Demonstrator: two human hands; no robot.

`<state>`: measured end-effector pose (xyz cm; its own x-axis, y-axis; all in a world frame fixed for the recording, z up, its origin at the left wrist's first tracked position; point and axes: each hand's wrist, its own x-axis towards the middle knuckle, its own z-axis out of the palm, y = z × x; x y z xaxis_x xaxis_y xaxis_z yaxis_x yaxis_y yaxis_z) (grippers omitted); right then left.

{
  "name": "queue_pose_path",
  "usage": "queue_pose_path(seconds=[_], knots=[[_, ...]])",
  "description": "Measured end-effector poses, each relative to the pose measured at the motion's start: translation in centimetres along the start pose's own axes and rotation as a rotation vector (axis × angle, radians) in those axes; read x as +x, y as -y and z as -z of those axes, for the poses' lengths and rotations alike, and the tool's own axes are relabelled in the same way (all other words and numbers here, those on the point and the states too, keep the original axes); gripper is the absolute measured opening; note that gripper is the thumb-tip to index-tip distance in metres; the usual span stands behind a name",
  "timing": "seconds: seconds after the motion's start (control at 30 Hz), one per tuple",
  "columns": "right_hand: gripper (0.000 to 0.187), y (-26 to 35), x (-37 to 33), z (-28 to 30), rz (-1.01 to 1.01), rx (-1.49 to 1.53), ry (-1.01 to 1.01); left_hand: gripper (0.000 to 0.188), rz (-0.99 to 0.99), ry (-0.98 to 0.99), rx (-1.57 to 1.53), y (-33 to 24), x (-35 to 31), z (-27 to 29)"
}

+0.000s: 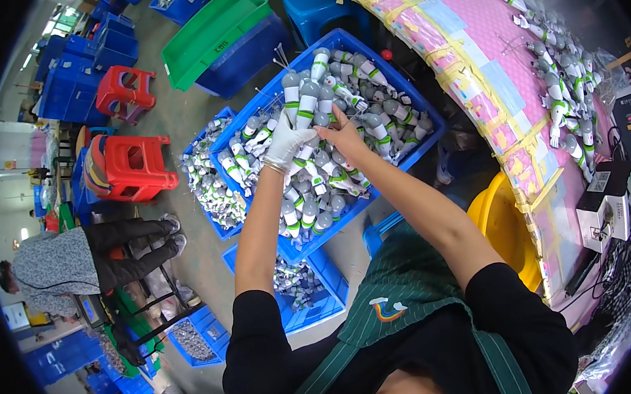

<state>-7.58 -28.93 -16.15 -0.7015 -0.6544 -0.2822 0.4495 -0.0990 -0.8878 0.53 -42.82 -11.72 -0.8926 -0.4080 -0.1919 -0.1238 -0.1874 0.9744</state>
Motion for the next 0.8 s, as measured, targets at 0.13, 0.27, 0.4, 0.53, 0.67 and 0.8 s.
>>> queue_pose_path(seconds=[0.13, 0.27, 0.4, 0.53, 0.67, 0.8], knots=[[0.092, 3.3, -1.5, -1.5, 0.035, -0.167, 0.019, 0.065, -0.040, -0.130, -0.049, 0.0, -1.1, -0.3], [0.089, 4.7, -1.4, -1.7, 0.148, -0.294, 0.027, 0.062, -0.182, -0.195, -0.048, -1.4, -2.1, -2.1], [0.085, 6.2, -1.4, -2.4, 0.277, -0.363, 0.046, 0.061, -0.250, -0.210, -0.065, -3.8, -2.7, -2.8], [0.082, 8.2, -1.1, -3.6, 0.330, -0.306, 0.094, 0.060, -0.294, -0.247, -0.030, -6.1, -2.6, -2.7], [0.081, 11.9, -2.4, -5.0, 0.347, -0.284, 0.119, 0.059, -0.378, -0.236, -0.015, -9.9, -2.9, -3.1], [0.081, 15.3, -2.3, -4.9, 0.363, -0.263, 0.122, 0.054, -0.462, -0.204, 0.007, -13.7, -2.5, -4.7]])
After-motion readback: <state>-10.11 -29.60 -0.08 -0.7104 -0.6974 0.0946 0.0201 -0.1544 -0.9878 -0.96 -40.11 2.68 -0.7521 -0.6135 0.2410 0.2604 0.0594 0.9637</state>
